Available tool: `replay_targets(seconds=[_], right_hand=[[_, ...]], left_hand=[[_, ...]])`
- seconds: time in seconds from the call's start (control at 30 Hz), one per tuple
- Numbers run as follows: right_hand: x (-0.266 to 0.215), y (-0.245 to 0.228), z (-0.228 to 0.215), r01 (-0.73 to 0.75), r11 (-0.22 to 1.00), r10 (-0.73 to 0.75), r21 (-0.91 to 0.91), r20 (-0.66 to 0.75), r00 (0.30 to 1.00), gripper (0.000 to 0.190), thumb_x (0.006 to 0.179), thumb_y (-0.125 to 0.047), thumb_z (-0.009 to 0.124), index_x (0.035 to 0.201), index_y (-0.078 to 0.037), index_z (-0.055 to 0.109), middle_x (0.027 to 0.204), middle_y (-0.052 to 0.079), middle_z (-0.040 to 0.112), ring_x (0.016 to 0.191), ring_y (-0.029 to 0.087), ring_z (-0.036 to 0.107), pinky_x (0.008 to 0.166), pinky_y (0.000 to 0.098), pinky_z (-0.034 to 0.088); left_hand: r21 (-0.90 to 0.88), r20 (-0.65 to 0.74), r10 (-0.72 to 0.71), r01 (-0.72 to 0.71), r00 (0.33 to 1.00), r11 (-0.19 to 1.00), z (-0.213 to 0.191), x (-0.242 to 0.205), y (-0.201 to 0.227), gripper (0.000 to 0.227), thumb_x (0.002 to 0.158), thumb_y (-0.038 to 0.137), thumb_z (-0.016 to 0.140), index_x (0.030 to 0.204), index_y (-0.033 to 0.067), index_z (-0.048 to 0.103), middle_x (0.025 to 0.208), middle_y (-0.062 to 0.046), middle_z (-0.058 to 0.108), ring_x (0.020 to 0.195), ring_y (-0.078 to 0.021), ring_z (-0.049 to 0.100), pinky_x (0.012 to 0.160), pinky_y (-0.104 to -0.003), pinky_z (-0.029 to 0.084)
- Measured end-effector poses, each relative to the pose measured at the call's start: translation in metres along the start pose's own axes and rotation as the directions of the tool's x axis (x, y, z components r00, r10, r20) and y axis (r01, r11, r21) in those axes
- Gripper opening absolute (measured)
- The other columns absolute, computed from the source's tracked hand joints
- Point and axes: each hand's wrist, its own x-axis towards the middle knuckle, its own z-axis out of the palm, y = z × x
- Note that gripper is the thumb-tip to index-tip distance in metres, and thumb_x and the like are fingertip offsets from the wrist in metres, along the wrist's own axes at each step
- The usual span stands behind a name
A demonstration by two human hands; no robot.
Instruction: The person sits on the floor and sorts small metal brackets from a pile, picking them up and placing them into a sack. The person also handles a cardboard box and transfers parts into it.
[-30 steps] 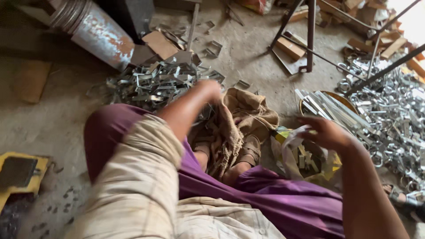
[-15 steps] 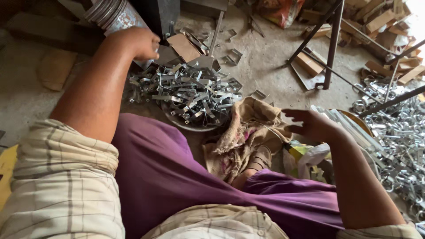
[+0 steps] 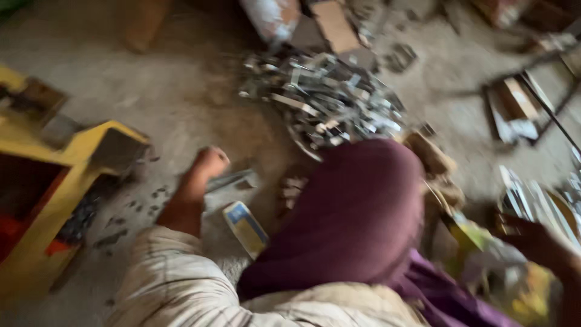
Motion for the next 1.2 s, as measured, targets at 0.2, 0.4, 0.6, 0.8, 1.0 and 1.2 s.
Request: replay_targets(seconds=[0.2,0.4,0.6,0.8,1.0,1.2], right_hand=[[0.038,0.000,-0.012,-0.704,0.568,0.648,0.425,0.297,0.702,0.049,0.086,-0.017,0.074,0.134,-0.016,0.064,0.134,0.013,0.070,0.115,0.023,0.070,0.097,0.0340,0.058],[0.073,0.022,-0.020,-0.699,0.547,0.703,0.461,0.202,0.682,0.067,0.084,-0.017,0.078,0.148,-0.004,0.060,0.128,0.017,0.074,0.111,0.029,0.074,0.095,0.0402,0.060],[0.041,0.014,-0.014,-0.711,0.569,0.662,0.413,0.284,0.694,0.062,0.085,-0.021,0.076,0.144,-0.012,0.060,0.124,0.011,0.074,0.106,0.020,0.074,0.086,0.0356,0.060],[0.022,0.003,-0.041,-0.849,0.528,0.789,-0.009,0.375,0.486,0.050,0.093,-0.032,0.081,0.141,-0.028,0.070,0.099,0.012,0.079,0.068,0.022,0.068,0.070,0.0352,0.061],[0.090,0.005,-0.068,-0.820,0.434,0.796,0.373,0.267,0.543,0.055,0.090,-0.034,0.080,0.140,-0.018,0.063,0.120,0.011,0.072,0.102,0.024,0.070,0.091,0.0379,0.056],[0.223,-0.006,-0.035,-0.726,0.461,0.763,0.510,0.191,0.618,0.041,0.089,-0.029,0.073,0.129,-0.018,0.070,0.115,0.007,0.077,0.099,0.022,0.074,0.090,0.0356,0.058]], left_hand=[[-0.047,0.049,-0.231,0.233,0.972,0.971,0.038,-0.053,-0.010,0.022,0.082,0.034,0.077,0.096,0.0170,0.081,0.106,-0.014,0.079,0.103,-0.0342,0.073,0.095,-0.046,0.056],[0.277,-0.097,-0.102,0.125,0.990,0.953,0.015,-0.075,0.051,0.068,0.067,0.041,0.089,0.125,0.0169,0.063,0.128,-0.012,0.060,0.125,-0.0339,0.052,0.101,-0.054,0.043],[0.377,0.133,-0.145,0.086,0.980,0.922,0.016,-0.064,0.021,0.060,0.069,0.041,0.089,0.119,0.0137,0.069,0.123,-0.014,0.066,0.119,-0.0339,0.058,0.100,-0.052,0.047],[0.285,0.354,-0.056,-0.050,0.934,0.957,0.016,0.000,0.011,0.054,0.075,0.041,0.086,0.116,0.0086,0.075,0.118,-0.017,0.073,0.110,-0.0348,0.068,0.096,-0.049,0.054],[0.128,0.103,0.356,-0.367,0.929,0.921,-0.113,0.133,0.120,0.049,0.085,0.036,0.084,0.124,0.0075,0.075,0.111,-0.022,0.076,0.100,-0.0376,0.072,0.089,-0.049,0.055],[0.265,-0.012,0.649,-0.623,0.761,0.736,-0.264,0.111,0.313,0.047,0.095,0.039,0.083,0.129,0.0088,0.073,0.118,-0.018,0.076,0.104,-0.0355,0.072,0.091,-0.046,0.055]])
